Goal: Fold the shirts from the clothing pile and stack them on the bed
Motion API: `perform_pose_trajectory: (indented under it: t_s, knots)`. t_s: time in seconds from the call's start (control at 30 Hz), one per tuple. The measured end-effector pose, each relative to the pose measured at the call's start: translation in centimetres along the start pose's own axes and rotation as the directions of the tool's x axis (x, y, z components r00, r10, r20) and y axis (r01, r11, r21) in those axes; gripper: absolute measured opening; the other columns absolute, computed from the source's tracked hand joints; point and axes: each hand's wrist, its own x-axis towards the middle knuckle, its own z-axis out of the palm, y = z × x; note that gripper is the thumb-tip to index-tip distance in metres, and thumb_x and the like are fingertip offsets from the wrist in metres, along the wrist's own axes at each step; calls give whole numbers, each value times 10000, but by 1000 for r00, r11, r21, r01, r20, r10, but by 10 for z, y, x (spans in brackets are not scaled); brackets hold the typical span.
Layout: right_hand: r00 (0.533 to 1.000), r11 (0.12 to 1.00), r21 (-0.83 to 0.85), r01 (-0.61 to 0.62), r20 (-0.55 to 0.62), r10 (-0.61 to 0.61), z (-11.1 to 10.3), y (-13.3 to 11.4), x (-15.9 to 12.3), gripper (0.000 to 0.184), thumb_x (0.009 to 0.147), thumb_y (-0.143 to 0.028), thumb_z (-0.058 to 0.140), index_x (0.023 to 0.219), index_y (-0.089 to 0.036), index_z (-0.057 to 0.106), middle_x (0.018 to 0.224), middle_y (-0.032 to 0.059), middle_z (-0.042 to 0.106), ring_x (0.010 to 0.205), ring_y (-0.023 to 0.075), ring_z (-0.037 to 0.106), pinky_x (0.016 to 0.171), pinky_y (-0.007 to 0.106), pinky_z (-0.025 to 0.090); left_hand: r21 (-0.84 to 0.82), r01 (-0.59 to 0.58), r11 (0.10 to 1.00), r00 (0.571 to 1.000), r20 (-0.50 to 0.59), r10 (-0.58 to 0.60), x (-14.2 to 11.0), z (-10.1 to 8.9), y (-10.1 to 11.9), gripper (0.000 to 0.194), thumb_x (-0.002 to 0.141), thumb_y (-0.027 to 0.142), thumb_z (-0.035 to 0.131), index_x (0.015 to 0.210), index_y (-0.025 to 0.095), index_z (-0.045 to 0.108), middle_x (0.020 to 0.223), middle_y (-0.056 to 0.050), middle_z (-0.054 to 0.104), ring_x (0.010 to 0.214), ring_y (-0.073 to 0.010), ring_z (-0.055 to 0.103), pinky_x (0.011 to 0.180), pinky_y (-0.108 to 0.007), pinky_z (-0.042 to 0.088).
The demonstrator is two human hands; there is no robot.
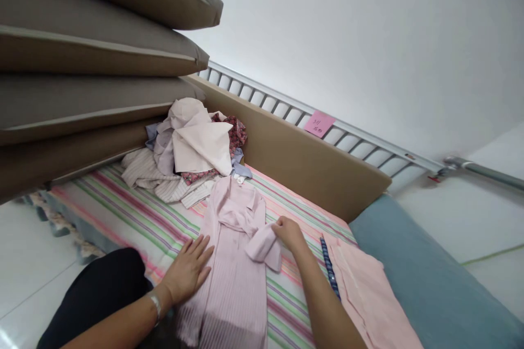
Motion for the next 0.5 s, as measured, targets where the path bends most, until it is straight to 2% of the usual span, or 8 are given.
perform_pose_trajectory:
  t_s: [0.07,0.13,0.23,0.3,0.37,0.43,0.5]
  knots:
    - [995,999,25,-26,-94,28,-19,11,-10,217,791,-355,426,719,-202,561,748,32,653,737,169,586,661,264,383,-12,0,1000,1000,-6,0,-1,0,1,481,894,400,450,1350,249,458,1466,-92,374,1345,-278,332,1096,-462,234]
    - [974,993,101,-64,-212,84,-33,24,-22,303,796,-455,381,721,-211,544,744,32,649,734,183,585,668,282,391,-20,-2,1000,1000,-3,2,-1,0,2,478,894,395,450,1347,244,463,1463,-97,378,1344,-279,333,1095,-468,236]
    - [908,945,299,-131,-348,236,-36,47,-40,353,720,-547,420,660,-220,540,680,34,643,682,213,593,643,317,404,-52,19,998,1000,9,-19,2,-2,0,455,895,389,451,1327,248,484,1436,-91,423,1317,-281,379,1073,-480,283]
    - [867,867,459,-193,-334,370,-26,67,-50,358,667,-562,456,642,-217,551,651,43,642,645,227,604,622,334,421,-91,57,994,998,8,-56,11,-4,-6,424,903,377,442,1300,244,509,1385,-81,489,1273,-263,437,1048,-459,335]
    - [839,749,616,-242,-254,480,-8,88,-59,372,624,-566,496,670,-205,571,660,51,653,619,231,616,610,338,447,-111,94,989,996,0,-95,29,-7,-17,401,917,344,418,1286,224,522,1351,-81,526,1249,-245,464,1030,-432,369]
    - [829,650,710,-269,-172,532,14,108,-67,398,589,-574,536,701,-196,590,678,60,665,603,234,623,605,340,471,-90,116,989,993,-8,-117,55,-10,-32,395,929,283,381,1288,192,519,1356,-94,519,1266,-239,445,1033,-424,370]
    - [839,629,721,-292,-124,531,36,126,-74,397,569,-576,566,693,-201,604,677,63,669,607,242,626,600,345,483,-39,123,992,992,3,-123,86,-12,-47,405,934,221,340,1301,167,503,1382,-103,490,1304,-241,398,1040,-423,360]
